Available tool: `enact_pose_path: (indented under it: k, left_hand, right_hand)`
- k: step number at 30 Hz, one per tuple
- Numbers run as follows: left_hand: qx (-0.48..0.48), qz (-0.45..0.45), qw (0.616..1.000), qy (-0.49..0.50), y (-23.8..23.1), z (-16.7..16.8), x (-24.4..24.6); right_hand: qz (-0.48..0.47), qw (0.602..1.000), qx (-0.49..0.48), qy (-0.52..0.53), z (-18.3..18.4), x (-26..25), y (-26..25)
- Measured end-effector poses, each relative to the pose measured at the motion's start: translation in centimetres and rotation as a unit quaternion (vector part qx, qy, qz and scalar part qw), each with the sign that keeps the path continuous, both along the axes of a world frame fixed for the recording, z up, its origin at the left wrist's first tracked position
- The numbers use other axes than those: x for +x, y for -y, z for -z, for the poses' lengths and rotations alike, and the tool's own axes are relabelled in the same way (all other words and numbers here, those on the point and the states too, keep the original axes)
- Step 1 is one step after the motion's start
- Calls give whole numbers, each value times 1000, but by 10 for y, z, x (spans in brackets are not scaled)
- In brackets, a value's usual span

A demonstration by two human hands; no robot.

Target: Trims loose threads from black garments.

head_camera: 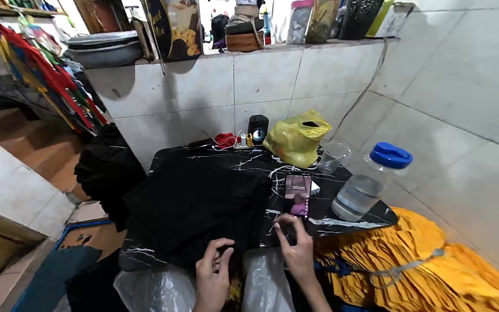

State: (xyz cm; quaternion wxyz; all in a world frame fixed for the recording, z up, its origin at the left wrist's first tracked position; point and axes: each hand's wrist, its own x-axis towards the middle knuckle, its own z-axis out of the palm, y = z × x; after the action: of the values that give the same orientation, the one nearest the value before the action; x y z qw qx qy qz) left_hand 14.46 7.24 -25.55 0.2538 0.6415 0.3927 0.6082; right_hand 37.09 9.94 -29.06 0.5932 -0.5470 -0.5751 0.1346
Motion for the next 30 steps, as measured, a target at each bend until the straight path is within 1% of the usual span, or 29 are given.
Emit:
enact_pose_path:
  k: [1,2,4,5,6,7,8,10,12,13,15,17,18,19,21,23,25,27,30]
  left_hand:
    - [3,-14,999,40,-1,-2,2]
    - [4,-20,998,65,-1,-3,2]
    - [-12,-11,997,72,1,-4,4]
    - [-29,3,997,65,4,-5,4]
    - [-47,23,997,54,7,-6,4]
    - [-58,44,996,43,9,-7,3]
    - [-55,55,996,33,10,-7,2]
    - [-16,44,999,5,8,-8,-3]
    - [22,19,999,-17,5,-8,-8]
    - [26,11,999,-16,4,-8,-10]
    - [22,1,1000,1,3,-10,-8]
    - [17,4,1000,13,1,-9,-2]
    - [9,5,1000,9,0,-10,-1]
    - [-6,5,1000,-2,-2,-13,0]
    - [-38,3,998,-55,-5,-19,-5]
    - [-26,-12,996,-84,-11,-18,-8]
    - [3,-26,993,-113,-16,-14,-10]
    - [5,-20,992,-127,-19,-14,-11]
    - [-16,17,996,-87,-12,-22,-4]
  right_hand:
    - [-51,997,-33,-54,-3,-17,10]
    - [-117,983,-88,-109,-7,-34,22]
    - [-229,928,-207,-208,-15,-60,43]
    - [-254,895,-251,-269,-16,-72,51]
    - [-264,865,-269,-330,-15,-82,56]
    - [-267,849,-265,-371,-13,-88,58]
    - [-267,851,-243,-382,-10,-91,59]
    - [-263,877,-191,-354,-6,-91,59]
    - [-256,898,-165,-319,-6,-90,58]
    - [-255,905,-164,-299,-7,-88,56]
    - [-264,905,-192,-273,-9,-85,53]
    - [-269,885,-214,-316,-9,-91,51]
    - [-268,879,-202,-340,-10,-95,52]
    - [-263,882,-173,-349,-11,-98,53]
    - [-243,902,-110,-340,-10,-104,55]
    - [-230,922,-88,-298,-10,-104,56]
    - [-220,934,-102,-262,-9,-100,53]
    - [-214,937,-129,-245,-9,-94,50]
    - [-224,923,-184,-254,-14,-87,48]
